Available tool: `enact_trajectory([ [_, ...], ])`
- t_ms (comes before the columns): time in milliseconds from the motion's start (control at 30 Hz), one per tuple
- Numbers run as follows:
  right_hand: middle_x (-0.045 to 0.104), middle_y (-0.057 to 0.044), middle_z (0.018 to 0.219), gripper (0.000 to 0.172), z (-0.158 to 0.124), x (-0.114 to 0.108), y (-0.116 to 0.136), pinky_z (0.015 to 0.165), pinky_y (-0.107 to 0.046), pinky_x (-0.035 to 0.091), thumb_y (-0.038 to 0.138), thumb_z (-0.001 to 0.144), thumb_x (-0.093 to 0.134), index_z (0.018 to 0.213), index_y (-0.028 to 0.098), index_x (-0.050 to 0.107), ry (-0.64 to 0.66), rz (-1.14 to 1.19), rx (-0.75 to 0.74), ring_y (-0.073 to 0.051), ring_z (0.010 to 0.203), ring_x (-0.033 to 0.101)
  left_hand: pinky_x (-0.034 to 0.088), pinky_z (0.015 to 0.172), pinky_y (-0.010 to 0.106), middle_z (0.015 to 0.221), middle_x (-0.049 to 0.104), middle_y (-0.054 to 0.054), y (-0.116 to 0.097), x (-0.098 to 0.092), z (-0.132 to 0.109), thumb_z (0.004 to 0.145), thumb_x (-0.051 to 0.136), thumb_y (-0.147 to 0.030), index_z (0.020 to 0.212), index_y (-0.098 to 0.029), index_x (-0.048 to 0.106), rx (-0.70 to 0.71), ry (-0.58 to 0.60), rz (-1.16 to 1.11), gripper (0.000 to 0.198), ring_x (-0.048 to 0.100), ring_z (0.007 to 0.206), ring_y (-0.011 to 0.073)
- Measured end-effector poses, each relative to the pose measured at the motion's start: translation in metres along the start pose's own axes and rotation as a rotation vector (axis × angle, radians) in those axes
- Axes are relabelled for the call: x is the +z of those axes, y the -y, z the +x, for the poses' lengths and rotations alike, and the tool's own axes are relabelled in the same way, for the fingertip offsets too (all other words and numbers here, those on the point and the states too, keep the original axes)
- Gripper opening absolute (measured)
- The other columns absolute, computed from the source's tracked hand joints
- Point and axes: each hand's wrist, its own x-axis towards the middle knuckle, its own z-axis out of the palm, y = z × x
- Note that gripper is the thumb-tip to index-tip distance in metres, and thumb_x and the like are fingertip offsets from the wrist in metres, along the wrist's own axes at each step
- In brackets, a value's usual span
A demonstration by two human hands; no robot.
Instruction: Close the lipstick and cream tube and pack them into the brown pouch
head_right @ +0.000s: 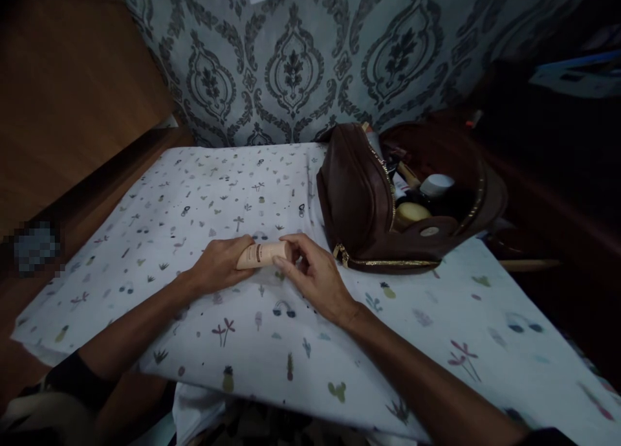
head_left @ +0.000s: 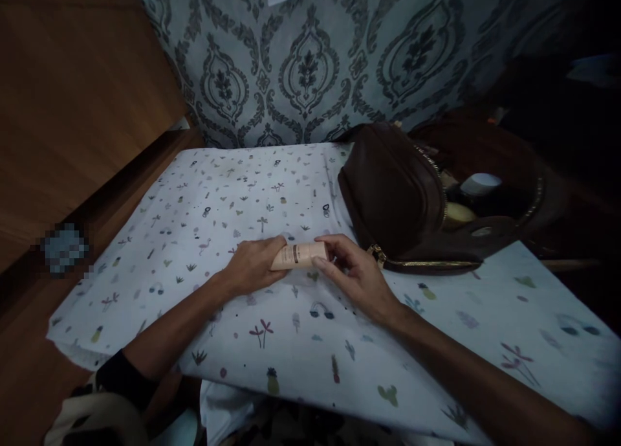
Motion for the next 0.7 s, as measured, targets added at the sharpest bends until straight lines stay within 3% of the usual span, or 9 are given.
enact_trajectory([
  [167, 0.060, -0.009, 0.116, 0.042, 0.0016, -0.0013, 0.0032, 0.073, -0.030, 0.055, 0.043, 0.097, 0.053, 0.135, 0.024, 0.055, 0.069, 0.069, -0.080, -0.022, 0.101, 0.061, 0.036, 0.051, 0.022, 0.080, 0.065, 0.001, 0.0047, 0.0026, -0.0002, 0.088, 0.056, -0.034, 0.100, -0.019, 0.051, 0.021, -0.062, -0.030, 0.020, 0.059, 0.064, 0.0131],
  [333, 0.058, -0.011, 0.123, 0.043, 0.0021, -0.0017, 0.0021, 0.076, -0.031, 0.057, 0.035, 0.098, 0.054, 0.140, 0.026, 0.052, 0.077, 0.079, -0.145, -0.023, 0.110, 0.060, 0.036, 0.052, 0.023, 0.079, 0.064, 0.000, 0.0048, 0.0019, 0.0000, 0.087, 0.056, -0.033, 0.098, -0.019, 0.050, 0.020, -0.065, -0.045, 0.019, 0.059, 0.063, 0.0128],
  [533, 0.062, -0.010, 0.117, 0.040, 0.0019, -0.0021, 0.0004, 0.071, -0.029, 0.055, 0.037, 0.097, 0.055, 0.135, 0.023, 0.055, 0.052, 0.061, -0.150, -0.021, 0.099, 0.063, 0.036, 0.052, 0.023, 0.081, 0.066, 0.000, 0.0045, 0.0019, -0.0003, 0.087, 0.057, -0.034, 0.098, -0.019, 0.050, 0.025, -0.062, -0.043, 0.020, 0.059, 0.063, 0.0134],
  [633, 0.066, -0.006, 0.098, 0.036, 0.0019, -0.0025, -0.0018, 0.063, -0.027, 0.051, 0.042, 0.095, 0.058, 0.125, 0.021, 0.058, 0.038, 0.057, -0.069, -0.017, 0.081, 0.062, 0.036, 0.052, 0.023, 0.082, 0.066, 0.001, 0.0039, 0.0032, -0.0008, 0.087, 0.057, -0.035, 0.096, -0.018, 0.050, 0.041, -0.064, -0.020, 0.020, 0.059, 0.063, 0.0137],
  [700, 0.062, -0.001, 0.079, 0.030, 0.0023, -0.0034, -0.0030, 0.058, -0.026, 0.047, 0.047, 0.094, 0.057, 0.105, 0.020, 0.061, 0.056, 0.037, -0.013, -0.015, 0.068, 0.058, 0.036, 0.052, 0.024, 0.081, 0.067, 0.001, 0.0030, 0.0035, -0.0010, 0.087, 0.058, -0.034, 0.096, -0.018, 0.050, 0.060, -0.059, 0.009, 0.019, 0.059, 0.063, 0.0146],
])
